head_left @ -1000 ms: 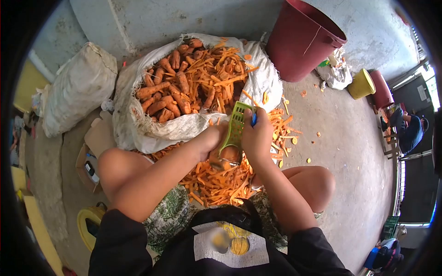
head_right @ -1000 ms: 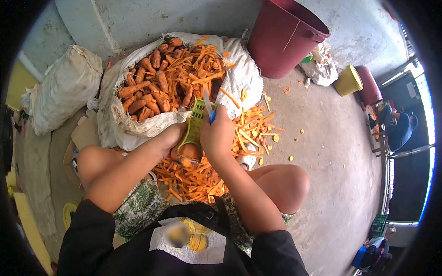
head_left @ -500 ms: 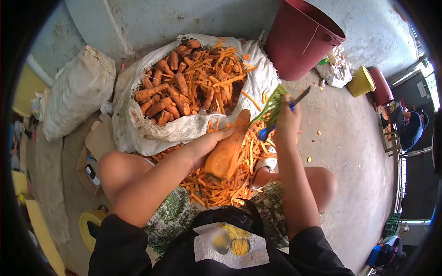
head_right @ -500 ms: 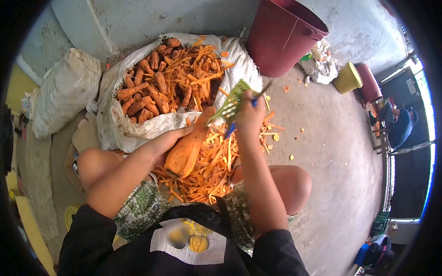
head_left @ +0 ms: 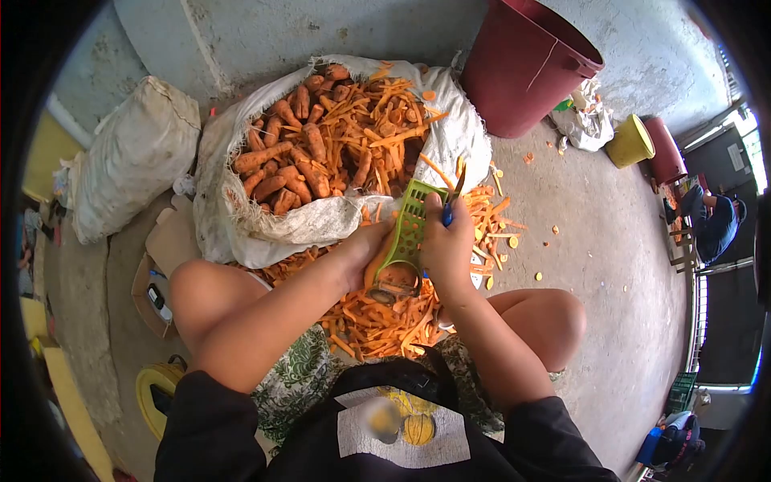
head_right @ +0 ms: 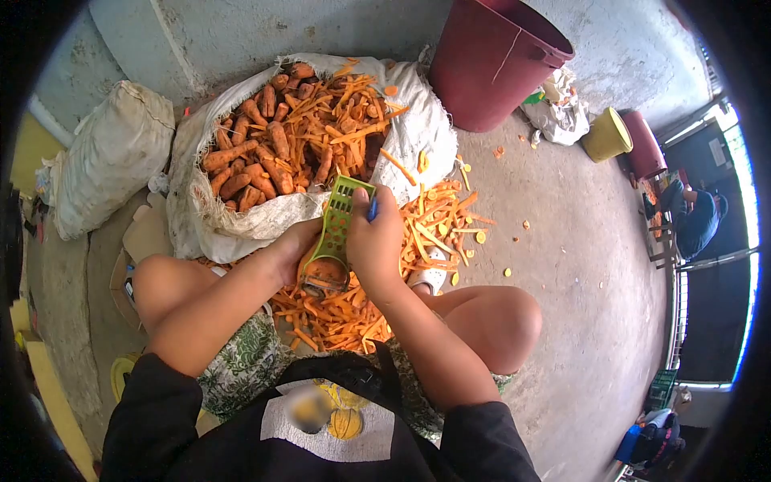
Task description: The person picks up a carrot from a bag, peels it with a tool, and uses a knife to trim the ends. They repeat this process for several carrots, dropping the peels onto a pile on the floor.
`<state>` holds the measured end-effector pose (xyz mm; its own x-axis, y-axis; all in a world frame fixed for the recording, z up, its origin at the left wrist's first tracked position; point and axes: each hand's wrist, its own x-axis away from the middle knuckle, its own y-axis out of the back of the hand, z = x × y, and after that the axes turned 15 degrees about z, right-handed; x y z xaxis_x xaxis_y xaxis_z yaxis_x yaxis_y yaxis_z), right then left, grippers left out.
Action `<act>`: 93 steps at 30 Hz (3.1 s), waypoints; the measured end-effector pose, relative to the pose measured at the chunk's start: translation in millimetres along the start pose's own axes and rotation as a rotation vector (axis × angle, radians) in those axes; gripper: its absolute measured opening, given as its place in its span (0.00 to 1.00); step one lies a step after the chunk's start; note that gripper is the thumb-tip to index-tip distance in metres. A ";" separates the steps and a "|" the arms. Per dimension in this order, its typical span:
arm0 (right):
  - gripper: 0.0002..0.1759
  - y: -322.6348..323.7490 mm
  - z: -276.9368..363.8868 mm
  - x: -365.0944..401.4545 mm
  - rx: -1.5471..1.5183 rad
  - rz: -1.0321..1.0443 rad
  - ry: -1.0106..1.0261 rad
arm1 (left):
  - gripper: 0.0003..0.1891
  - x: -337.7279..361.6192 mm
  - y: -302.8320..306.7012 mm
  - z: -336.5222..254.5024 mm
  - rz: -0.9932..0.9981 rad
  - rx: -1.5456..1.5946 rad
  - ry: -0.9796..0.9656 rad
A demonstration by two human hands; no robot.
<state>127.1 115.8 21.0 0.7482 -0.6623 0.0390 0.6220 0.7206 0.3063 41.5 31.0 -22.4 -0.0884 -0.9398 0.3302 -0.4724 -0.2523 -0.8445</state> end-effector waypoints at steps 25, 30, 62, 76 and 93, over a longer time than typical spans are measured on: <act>0.14 76.8 -65.4 -70.3 0.500 -0.562 -0.091 | 0.21 7.6 -30.2 20.6 0.038 -0.274 0.274; 0.16 87.4 -69.0 -78.7 0.221 -0.629 -0.081 | 0.21 22.1 -37.0 4.0 0.118 -0.405 0.269; 0.12 -12.7 -6.6 -0.1 -0.082 0.035 0.056 | 0.18 14.1 -11.7 -6.5 -0.046 -0.076 -0.013; 0.16 74.9 -63.5 -74.4 0.415 -0.609 -0.083 | 0.22 27.5 -38.5 7.2 0.104 -0.353 0.297; 0.14 27.4 8.3 -24.6 -0.212 -0.133 -0.014 | 0.28 6.8 -4.4 -7.7 -0.075 -0.383 -0.005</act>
<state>123.7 150.1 36.3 0.6543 -0.7559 0.0252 0.7504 0.6529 0.1031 36.2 27.5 -13.2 -0.0371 -0.9234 0.3820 -0.7708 -0.2169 -0.5991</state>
